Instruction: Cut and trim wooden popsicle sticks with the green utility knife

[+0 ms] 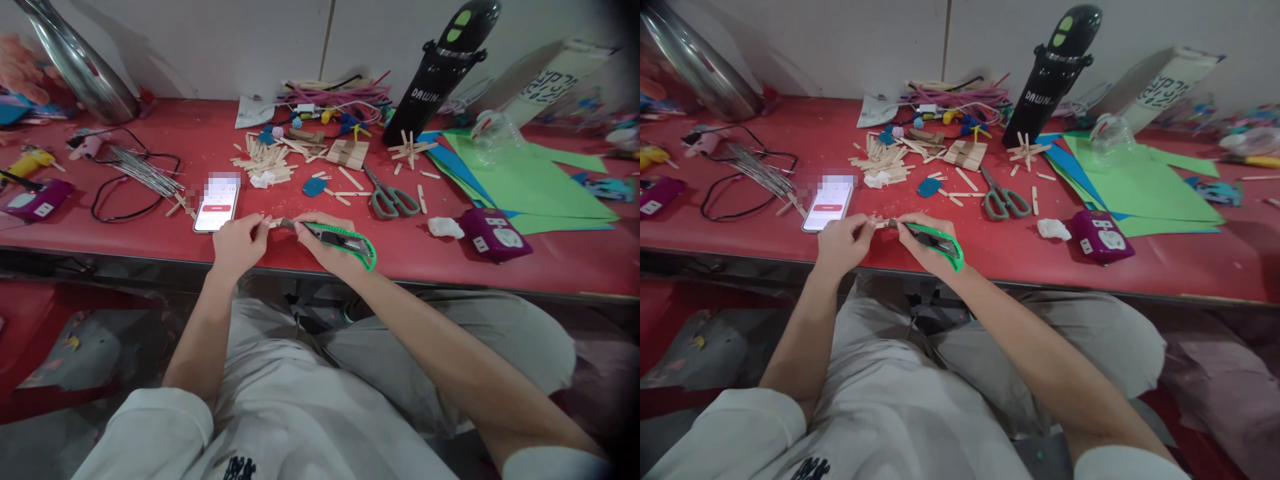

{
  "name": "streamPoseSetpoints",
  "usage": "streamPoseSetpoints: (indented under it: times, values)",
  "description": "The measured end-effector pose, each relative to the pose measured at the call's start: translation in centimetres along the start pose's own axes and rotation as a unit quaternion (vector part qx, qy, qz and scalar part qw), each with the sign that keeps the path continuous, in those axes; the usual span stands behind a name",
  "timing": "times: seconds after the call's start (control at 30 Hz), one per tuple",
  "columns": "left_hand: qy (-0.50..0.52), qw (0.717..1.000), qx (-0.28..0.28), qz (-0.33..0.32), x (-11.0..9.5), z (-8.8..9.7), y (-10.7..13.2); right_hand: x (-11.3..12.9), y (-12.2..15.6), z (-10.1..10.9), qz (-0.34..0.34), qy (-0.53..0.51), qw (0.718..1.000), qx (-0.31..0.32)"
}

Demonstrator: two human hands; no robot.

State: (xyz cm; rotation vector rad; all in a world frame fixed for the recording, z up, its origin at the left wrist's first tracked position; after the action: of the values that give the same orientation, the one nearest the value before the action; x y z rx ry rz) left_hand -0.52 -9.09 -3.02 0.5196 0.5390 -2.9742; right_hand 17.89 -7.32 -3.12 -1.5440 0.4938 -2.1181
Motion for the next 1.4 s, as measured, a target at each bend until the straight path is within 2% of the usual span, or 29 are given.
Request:
streamPoseSetpoints:
  times: [0.2,0.33,0.73,1.4]
  values:
    - [0.002,1.000,-0.002,-0.001,-0.05,0.05,-0.01,-0.11,-0.09,-0.04,-0.027,-0.025,0.999,-0.016]
    - [0.000,1.000,0.002,0.003,-0.05,0.02,-0.01,0.04,-0.14,-0.03,-0.017,-0.018,1.000,0.004]
    - [-0.003,1.000,0.001,0.000,-0.02,0.02,-0.02,0.15,-0.12,0.04,-0.027,-0.014,0.999,0.010]
    - [-0.007,1.000,0.005,0.000,-0.01,-0.03,-0.04,-0.31,-0.06,-0.19,-0.035,-0.047,0.998,-0.010]
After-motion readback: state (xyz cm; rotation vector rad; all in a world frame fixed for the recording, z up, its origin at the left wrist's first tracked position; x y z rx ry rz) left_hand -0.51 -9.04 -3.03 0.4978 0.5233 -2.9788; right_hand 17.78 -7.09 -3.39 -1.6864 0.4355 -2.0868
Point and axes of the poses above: each hand's wrist, its own y-axis away from the middle knuckle, its own z-axis out of the back of the hand, x = y × z, the point moved 4 cm from there along -y, towards the middle knuckle, and after that the axes turned 5 degrees about -x, right-handed, at the moved point
